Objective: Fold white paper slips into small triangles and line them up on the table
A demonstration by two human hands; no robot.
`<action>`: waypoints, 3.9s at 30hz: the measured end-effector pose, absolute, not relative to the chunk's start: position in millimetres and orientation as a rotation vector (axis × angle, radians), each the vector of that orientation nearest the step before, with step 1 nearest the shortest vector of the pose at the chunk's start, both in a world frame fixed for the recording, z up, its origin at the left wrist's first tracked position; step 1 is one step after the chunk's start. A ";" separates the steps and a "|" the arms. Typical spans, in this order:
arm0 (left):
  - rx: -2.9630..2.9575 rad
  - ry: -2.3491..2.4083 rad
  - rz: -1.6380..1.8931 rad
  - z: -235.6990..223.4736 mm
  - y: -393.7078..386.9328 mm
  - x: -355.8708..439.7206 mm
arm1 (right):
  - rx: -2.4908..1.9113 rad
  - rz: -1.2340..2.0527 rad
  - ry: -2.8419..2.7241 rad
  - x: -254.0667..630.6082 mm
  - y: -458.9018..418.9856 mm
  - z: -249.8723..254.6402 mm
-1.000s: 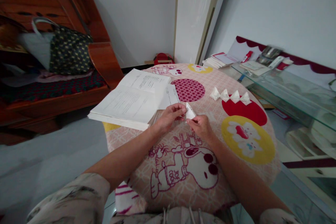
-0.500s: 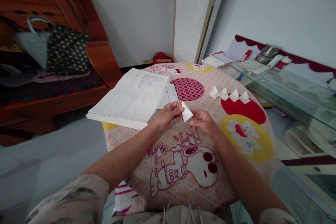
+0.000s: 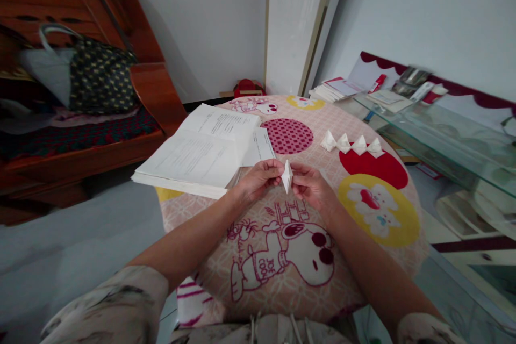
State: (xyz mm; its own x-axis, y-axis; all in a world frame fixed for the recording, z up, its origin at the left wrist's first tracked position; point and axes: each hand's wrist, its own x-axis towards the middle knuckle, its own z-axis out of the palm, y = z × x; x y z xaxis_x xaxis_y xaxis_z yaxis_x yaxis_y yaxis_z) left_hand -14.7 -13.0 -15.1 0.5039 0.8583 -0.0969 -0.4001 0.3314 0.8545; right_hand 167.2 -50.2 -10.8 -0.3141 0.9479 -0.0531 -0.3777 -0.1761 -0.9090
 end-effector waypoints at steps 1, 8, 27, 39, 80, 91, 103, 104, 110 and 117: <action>0.852 0.607 0.892 -15.1 -13.2 -14.8 | -0.805 1.674 -1.028 166.5 -50.1 -10.6; 0.781 0.515 0.922 -7.8 -17.9 -14.9 | -0.817 1.486 -0.931 169.2 -49.6 -11.3; 1.025 0.629 1.056 -7.7 -25.3 -8.2 | -1.025 1.330 -0.965 161.7 -53.5 -7.9; 1.128 0.663 1.062 -8.4 -25.7 -9.0 | -1.079 1.267 -1.029 162.1 -55.6 -10.4; 1.131 0.856 1.000 -16.0 -20.7 -10.6 | -1.297 0.843 -1.435 161.2 -60.4 -8.4; 1.007 1.007 0.965 -8.9 -18.8 -11.7 | -1.217 1.349 -1.264 163.4 -54.0 -13.3; 0.955 1.006 0.861 -7.4 -19.7 -8.8 | -1.221 1.472 -1.329 162.9 -57.0 -11.1; 0.955 1.006 0.851 -6.7 -20.1 -8.7 | -1.233 1.451 -1.339 162.7 -57.4 -10.5; 0.993 1.046 0.746 -0.1 -23.9 -9.2 | -1.293 1.253 -1.366 165.2 -56.7 -13.3; 0.983 1.043 0.683 1.6 -23.4 -10.7 | -1.266 1.241 -1.237 171.1 -53.6 -15.9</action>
State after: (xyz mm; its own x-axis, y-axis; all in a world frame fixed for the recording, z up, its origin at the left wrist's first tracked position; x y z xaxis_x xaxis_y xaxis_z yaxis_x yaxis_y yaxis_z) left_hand -10.7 -23.4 1.6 0.3734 0.8436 -0.3859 -0.0163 0.4218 0.9065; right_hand 171.1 -53.6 -15.9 -0.0233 0.9986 -0.0483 0.0448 -0.0472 -0.9979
